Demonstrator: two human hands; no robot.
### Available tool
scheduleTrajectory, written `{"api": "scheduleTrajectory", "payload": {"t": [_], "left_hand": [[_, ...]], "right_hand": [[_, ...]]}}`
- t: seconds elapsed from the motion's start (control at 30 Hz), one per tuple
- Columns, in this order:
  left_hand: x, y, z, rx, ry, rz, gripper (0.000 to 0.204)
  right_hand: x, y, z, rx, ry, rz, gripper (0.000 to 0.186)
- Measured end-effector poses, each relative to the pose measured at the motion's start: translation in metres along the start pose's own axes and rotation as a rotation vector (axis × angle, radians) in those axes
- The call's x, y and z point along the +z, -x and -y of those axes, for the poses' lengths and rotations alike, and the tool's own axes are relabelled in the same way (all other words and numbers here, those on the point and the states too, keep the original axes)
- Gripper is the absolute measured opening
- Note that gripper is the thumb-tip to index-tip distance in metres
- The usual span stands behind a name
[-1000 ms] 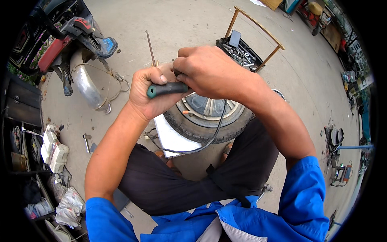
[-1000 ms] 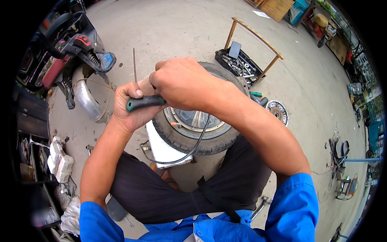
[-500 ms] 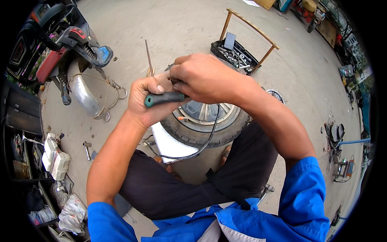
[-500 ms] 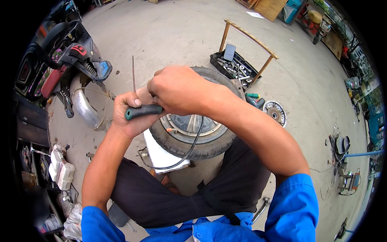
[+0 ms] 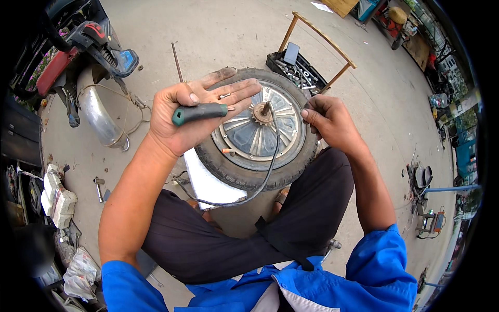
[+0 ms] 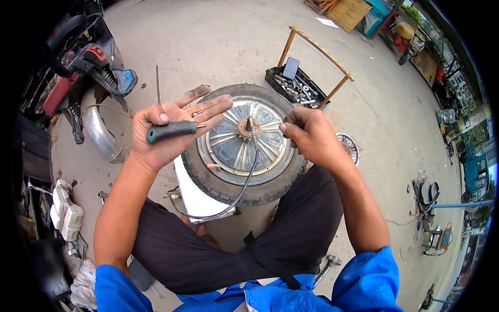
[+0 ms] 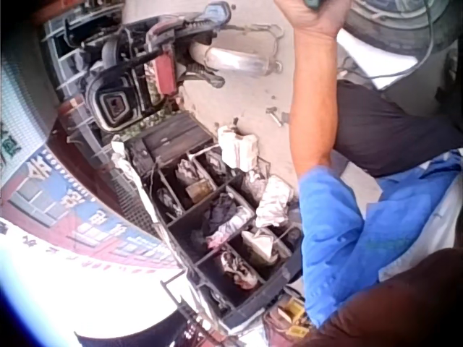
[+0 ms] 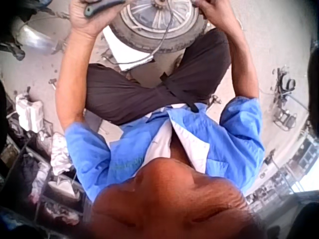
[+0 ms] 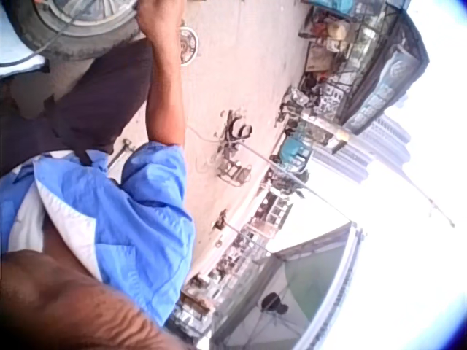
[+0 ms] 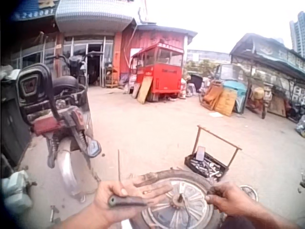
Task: The person uses a hammer to tap the center hub of a scooter tire resting on a wooden block. They then switch to a screwdriver to pry and adjust the tire bead around the rim.
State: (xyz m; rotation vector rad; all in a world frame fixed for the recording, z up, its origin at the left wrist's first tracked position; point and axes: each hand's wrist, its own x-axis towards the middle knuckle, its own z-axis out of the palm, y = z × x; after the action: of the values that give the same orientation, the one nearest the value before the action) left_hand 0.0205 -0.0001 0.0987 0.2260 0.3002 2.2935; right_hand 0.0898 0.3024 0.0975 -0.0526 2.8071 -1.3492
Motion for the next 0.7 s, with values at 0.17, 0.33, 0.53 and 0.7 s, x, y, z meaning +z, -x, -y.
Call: {"api": "scheduleTrajectory", "payload": {"t": [0.17, 0.33, 0.53, 0.7], "left_hand": [[0.001, -0.001, 0.002, 0.011, -0.03, -0.034, 0.097], [-0.001, -0.001, 0.003, 0.011, -0.028, -0.045, 0.098], [-0.002, -0.003, 0.001, 0.011, -0.047, -0.035, 0.099], [-0.007, -0.004, 0.0, 0.003, -0.043, -0.033, 0.097]], "right_hand": [[0.033, 0.026, -0.038, 0.189, -0.119, 0.221, 0.014], [0.049, 0.027, -0.049, 0.181, -0.057, 0.256, 0.012], [0.058, 0.028, -0.04, 0.063, 0.211, 0.182, 0.015], [0.062, 0.028, -0.046, 0.045, 0.233, 0.183, 0.014]]}}
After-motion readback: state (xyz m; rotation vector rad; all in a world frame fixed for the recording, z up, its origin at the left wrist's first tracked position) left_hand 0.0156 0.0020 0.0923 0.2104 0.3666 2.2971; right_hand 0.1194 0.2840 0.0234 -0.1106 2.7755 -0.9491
